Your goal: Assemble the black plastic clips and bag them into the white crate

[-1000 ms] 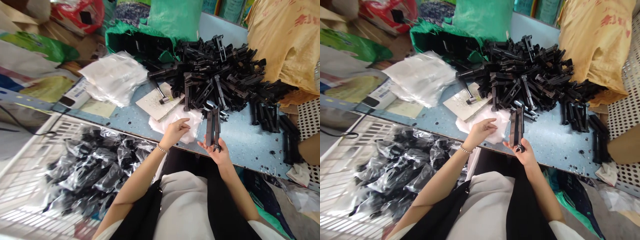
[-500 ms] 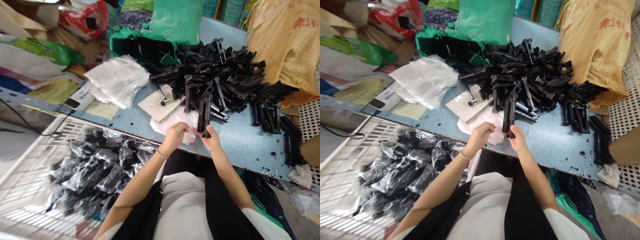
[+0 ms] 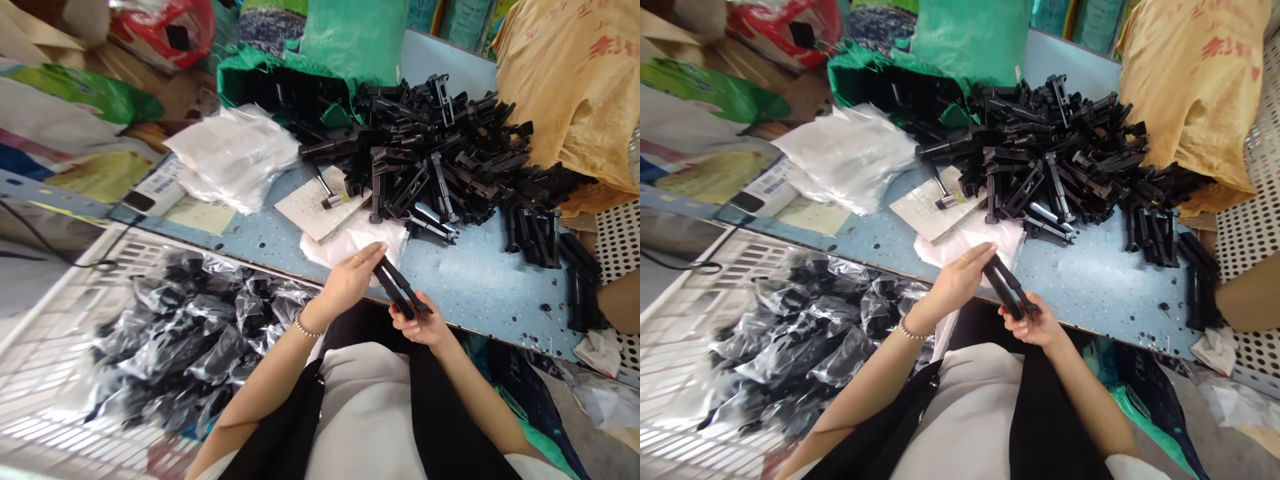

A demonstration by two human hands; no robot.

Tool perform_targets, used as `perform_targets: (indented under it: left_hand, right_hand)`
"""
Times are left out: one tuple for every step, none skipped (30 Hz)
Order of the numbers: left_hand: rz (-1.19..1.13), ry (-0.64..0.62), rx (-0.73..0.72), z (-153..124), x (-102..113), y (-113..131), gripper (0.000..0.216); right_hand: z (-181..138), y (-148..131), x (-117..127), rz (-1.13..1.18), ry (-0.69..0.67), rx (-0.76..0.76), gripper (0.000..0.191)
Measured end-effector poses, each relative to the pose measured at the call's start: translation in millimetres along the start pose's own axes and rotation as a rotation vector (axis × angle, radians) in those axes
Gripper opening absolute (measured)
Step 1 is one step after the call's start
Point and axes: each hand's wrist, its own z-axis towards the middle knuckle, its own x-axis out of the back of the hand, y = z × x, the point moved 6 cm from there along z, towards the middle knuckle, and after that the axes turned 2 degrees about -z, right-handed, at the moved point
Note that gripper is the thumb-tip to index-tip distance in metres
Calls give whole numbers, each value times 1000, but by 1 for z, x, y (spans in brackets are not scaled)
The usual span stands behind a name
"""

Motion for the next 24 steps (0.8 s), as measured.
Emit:
perform_targets:
  left_hand:
    - [13, -27, -62, -6, -1, 11, 65]
    - [7, -54, -118, -12, -3, 22, 67]
    - [-20, -83, -159, -18, -6, 32, 69]
    - [-63, -110, -178, -24, -9, 40, 72]
    - [-109, -130, -176, -28, -11, 45, 74]
    - [-152, -131, -162, -32, -13, 48, 75]
    - [-187, -112, -141, -35, -11, 50, 73]
    - [-214, -76, -115, -38, -7, 51, 68]
    - [-237, -24, -79, -41, 2, 52, 60]
    - [-262, 36, -35, -44, 15, 52, 50]
    - [-293, 84, 18, -49, 32, 52, 39]
    - [-331, 101, 81, -54, 52, 52, 30]
    - [-373, 72, 150, -62, 71, 52, 23]
    - [-416, 4, 223, -72, 89, 50, 20]
    - [-449, -88, 301, -84, 106, 46, 18]
    - [-463, -184, 393, -101, 121, 37, 18]
    - [-448, -254, 496, -121, 134, 22, 18]
    - [-403, -277, 608, -143, 146, 1, 19]
    - [-327, -249, 723, -166, 158, -26, 19]
    - [-233, -192, 832, -190, 170, -55, 19]
    - [-129, -127, 930, -214, 181, -85, 17]
    - [-22, -67, 1014, -237, 192, -112, 13]
    - [66, -40, 1083, -258, 201, -136, 10]
    - [137, -10, 1130, -277, 210, -154, 13]
  right_hand:
    - [6, -6, 3, -53, 46, 39, 64]
    - [11, -13, 6, -132, 115, 93, 60]
    - [13, -21, 7, -214, 199, 152, 54]
    - [12, -29, 6, -303, 287, 216, 47]
    - [8, -36, 2, -399, 369, 280, 40]
    - [2, -41, -5, -501, 427, 339, 39]
    - [-4, -43, -14, -605, 444, 383, 45]
    - [-9, -43, -26, -709, 418, 409, 54]
    - [-15, -41, -39, -806, 366, 427, 60]
    - [-19, -37, -51, -875, 285, 427, 62]
    - [-22, -32, -60, -912, 192, 403, 61]
    - [-25, -27, -67, -937, 108, 368, 57]
    - [-27, -24, -71, -960, 50, 335, 52]
    - [-28, -22, -71, -983, 26, 316, 45]
    - [-28, -23, -68, -1002, 33, 309, 39]
    - [-28, -25, -64, -1013, 64, 312, 34]
    - [-28, -27, -57, -1013, 111, 322, 31]
    - [-28, -29, -50, -1006, 167, 334, 29]
    - [-28, -31, -42, -999, 228, 337, 28]
    - [-28, -32, -34, -995, 286, 331, 27]
    - [-29, -32, -26, -991, 340, 320, 28]
    - [-30, -32, -19, -984, 388, 308, 29]
    - [-31, -31, -13, -973, 429, 298, 31]
    - [-32, -30, -8, -960, 460, 289, 33]
